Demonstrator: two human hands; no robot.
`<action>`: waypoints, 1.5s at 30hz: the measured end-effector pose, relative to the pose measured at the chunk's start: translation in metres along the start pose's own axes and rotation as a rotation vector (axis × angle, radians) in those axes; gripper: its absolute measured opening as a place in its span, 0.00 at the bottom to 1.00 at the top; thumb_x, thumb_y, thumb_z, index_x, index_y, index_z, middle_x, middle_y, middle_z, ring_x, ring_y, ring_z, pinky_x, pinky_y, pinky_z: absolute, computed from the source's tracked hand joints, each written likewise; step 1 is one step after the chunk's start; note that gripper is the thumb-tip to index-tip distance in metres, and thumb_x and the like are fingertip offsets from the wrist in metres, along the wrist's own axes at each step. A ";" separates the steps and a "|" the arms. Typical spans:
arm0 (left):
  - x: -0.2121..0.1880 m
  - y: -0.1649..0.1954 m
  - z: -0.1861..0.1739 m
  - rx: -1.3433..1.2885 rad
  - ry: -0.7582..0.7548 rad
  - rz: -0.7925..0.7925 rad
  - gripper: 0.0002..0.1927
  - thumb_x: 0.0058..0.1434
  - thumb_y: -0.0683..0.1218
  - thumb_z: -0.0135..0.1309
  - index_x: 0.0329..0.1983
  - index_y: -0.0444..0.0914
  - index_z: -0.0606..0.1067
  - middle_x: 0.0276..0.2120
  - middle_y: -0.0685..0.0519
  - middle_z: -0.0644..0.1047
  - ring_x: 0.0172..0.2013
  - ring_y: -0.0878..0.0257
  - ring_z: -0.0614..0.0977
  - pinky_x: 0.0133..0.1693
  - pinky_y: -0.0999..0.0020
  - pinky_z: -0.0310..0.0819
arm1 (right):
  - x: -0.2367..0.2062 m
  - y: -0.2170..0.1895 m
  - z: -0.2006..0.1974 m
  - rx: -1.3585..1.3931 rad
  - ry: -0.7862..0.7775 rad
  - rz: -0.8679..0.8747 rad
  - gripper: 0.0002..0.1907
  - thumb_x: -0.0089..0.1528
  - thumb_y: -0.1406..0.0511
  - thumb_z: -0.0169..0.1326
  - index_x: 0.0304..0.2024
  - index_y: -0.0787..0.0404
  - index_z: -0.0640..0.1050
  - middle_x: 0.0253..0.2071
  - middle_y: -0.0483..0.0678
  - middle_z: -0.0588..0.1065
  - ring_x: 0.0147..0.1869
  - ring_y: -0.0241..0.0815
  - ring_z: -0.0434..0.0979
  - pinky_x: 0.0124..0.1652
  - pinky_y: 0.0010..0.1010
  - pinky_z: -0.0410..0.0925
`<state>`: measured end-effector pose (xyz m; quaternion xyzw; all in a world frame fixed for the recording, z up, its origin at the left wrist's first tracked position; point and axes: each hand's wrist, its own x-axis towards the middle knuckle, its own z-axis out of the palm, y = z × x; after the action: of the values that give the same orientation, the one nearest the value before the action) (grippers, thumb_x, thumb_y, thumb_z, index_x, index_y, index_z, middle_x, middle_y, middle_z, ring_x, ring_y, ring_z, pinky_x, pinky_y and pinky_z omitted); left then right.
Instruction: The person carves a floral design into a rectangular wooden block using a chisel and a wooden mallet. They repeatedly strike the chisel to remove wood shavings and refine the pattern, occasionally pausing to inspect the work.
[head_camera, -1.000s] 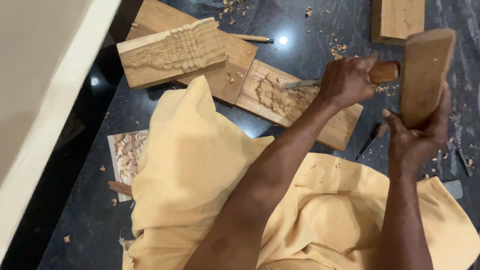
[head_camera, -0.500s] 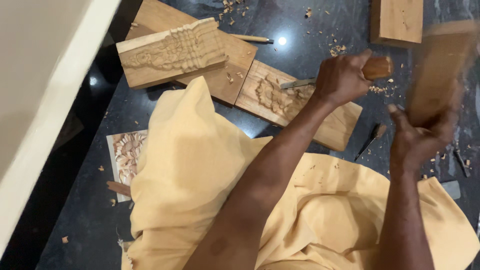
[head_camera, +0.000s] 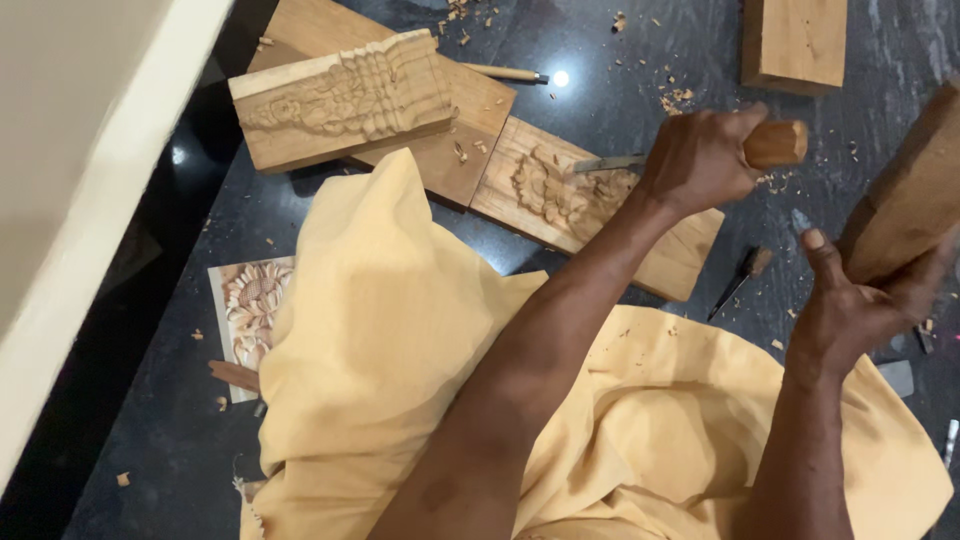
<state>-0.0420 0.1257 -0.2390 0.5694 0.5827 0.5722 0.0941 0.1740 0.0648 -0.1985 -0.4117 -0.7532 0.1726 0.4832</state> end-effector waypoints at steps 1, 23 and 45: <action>0.000 -0.002 0.000 0.018 -0.004 -0.003 0.21 0.43 0.45 0.64 0.43 0.40 0.78 0.25 0.47 0.83 0.28 0.54 0.86 0.33 0.57 0.81 | 0.000 -0.002 0.001 0.019 -0.002 -0.008 0.41 0.61 0.77 0.67 0.74 0.64 0.65 0.66 0.52 0.69 0.70 0.47 0.69 0.72 0.38 0.65; -0.026 0.046 0.044 -0.115 -0.021 0.217 0.37 0.44 0.50 0.67 0.59 0.37 0.71 0.35 0.45 0.83 0.29 0.58 0.86 0.33 0.62 0.83 | -0.033 -0.044 -0.018 0.167 0.119 0.549 0.15 0.66 0.75 0.65 0.49 0.68 0.73 0.40 0.52 0.76 0.38 0.42 0.79 0.42 0.33 0.75; -0.066 0.046 0.007 -0.013 -0.233 0.181 0.29 0.46 0.51 0.69 0.48 0.40 0.72 0.33 0.49 0.84 0.31 0.53 0.87 0.33 0.58 0.82 | -0.088 -0.036 -0.053 0.633 0.172 1.089 0.09 0.65 0.69 0.62 0.43 0.63 0.74 0.34 0.48 0.74 0.33 0.37 0.74 0.32 0.28 0.70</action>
<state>0.0106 0.0647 -0.2411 0.6814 0.5105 0.5121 0.1130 0.2208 -0.0335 -0.2015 -0.5854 -0.3070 0.5740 0.4832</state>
